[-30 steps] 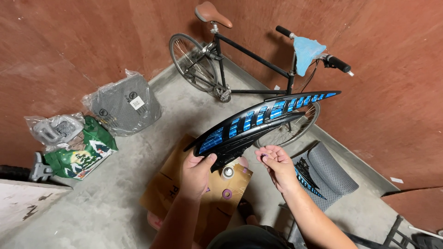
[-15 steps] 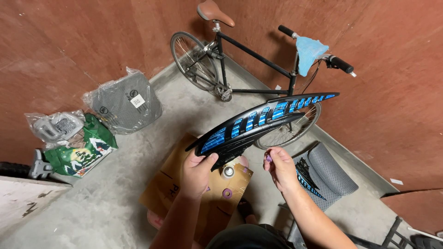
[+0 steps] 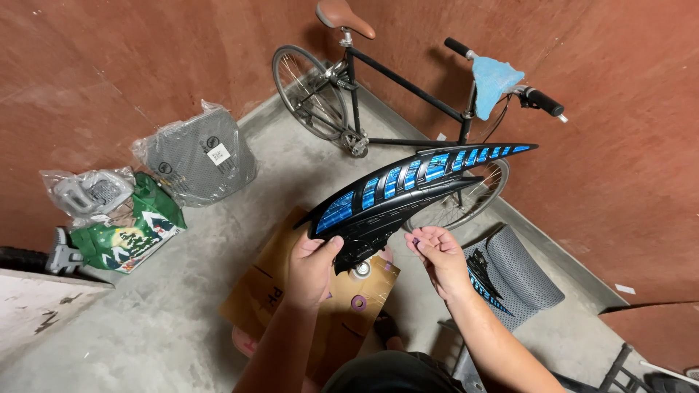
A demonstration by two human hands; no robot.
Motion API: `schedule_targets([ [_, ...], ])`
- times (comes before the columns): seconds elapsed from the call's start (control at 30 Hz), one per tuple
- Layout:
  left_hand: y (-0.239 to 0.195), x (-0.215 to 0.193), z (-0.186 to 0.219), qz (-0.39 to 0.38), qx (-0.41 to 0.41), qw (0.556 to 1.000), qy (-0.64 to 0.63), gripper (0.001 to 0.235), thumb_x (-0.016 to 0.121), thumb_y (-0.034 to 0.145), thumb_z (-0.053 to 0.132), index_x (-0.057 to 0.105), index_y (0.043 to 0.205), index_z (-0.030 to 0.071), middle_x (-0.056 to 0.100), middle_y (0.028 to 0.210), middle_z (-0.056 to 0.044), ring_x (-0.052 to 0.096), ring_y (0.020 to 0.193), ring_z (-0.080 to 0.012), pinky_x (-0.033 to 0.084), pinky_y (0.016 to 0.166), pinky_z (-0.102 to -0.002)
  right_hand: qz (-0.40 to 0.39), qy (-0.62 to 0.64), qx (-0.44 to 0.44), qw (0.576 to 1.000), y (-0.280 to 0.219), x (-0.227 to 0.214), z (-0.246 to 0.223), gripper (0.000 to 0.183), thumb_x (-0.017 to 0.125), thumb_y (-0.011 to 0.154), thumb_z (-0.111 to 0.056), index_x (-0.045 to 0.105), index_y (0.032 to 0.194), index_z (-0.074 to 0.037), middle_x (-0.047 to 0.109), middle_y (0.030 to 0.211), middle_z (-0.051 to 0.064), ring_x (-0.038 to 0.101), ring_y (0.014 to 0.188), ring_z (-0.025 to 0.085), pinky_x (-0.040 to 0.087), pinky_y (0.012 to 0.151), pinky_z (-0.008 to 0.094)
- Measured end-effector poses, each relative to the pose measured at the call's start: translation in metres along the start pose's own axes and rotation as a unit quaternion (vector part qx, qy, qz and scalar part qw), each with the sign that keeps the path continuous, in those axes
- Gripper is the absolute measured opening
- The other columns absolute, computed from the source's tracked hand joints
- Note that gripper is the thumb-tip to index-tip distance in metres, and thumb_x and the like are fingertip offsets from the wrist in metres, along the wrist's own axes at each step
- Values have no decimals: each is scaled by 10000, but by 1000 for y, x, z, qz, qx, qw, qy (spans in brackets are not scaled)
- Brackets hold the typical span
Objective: Applying decals to a motorcycle fairing and then spray painting the part
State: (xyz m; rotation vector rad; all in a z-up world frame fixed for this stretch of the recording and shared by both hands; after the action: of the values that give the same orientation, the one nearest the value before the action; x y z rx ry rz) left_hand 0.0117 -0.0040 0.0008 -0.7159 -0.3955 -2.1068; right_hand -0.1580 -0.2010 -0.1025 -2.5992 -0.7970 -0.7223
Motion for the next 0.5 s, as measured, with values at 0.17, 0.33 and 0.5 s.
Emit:
schedule_targets([
  [0.17, 2, -3, -1, 2, -3, 1000, -9, 307, 622, 905, -134, 672, 1203, -74, 758, 1145, -231, 695, 1120, -300, 564, 1004, -508, 2, -4, 14, 1000, -2, 7, -5, 248, 550, 949, 112, 585, 1174, 13, 730, 1126, 222, 715, 1120, 359, 567, 1021, 507],
  [0.33, 4, 1, 3, 4, -6, 1000, -24, 312, 622, 908, -132, 666, 1212, -77, 752, 1147, -237, 694, 1126, -318, 562, 1007, -525, 4, -2, 23, 1000, 3, 3, -1, 217, 484, 996, 67, 570, 1188, 14, 717, 1121, 250, 720, 1090, 377, 579, 1001, 521],
  [0.5, 8, -9, -8, 11, -5, 999, -33, 330, 624, 907, -133, 663, 1229, -74, 751, 1145, -235, 693, 1125, -315, 552, 1014, -522, 4, -15, 37, 999, 13, -11, 11, 186, 456, 1054, -28, 557, 1204, 15, 711, 1048, 238, 767, 912, 317, 666, 832, 403],
])
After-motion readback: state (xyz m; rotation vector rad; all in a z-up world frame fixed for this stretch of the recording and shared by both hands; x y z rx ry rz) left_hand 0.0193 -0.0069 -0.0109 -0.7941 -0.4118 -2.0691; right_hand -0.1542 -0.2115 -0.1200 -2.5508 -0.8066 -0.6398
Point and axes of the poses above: each hand's wrist, its own y-axis towards the middle knuckle, its own x-axis out of the palm, z = x × y, the point moved 2 cm from there along y, towards the middle knuckle
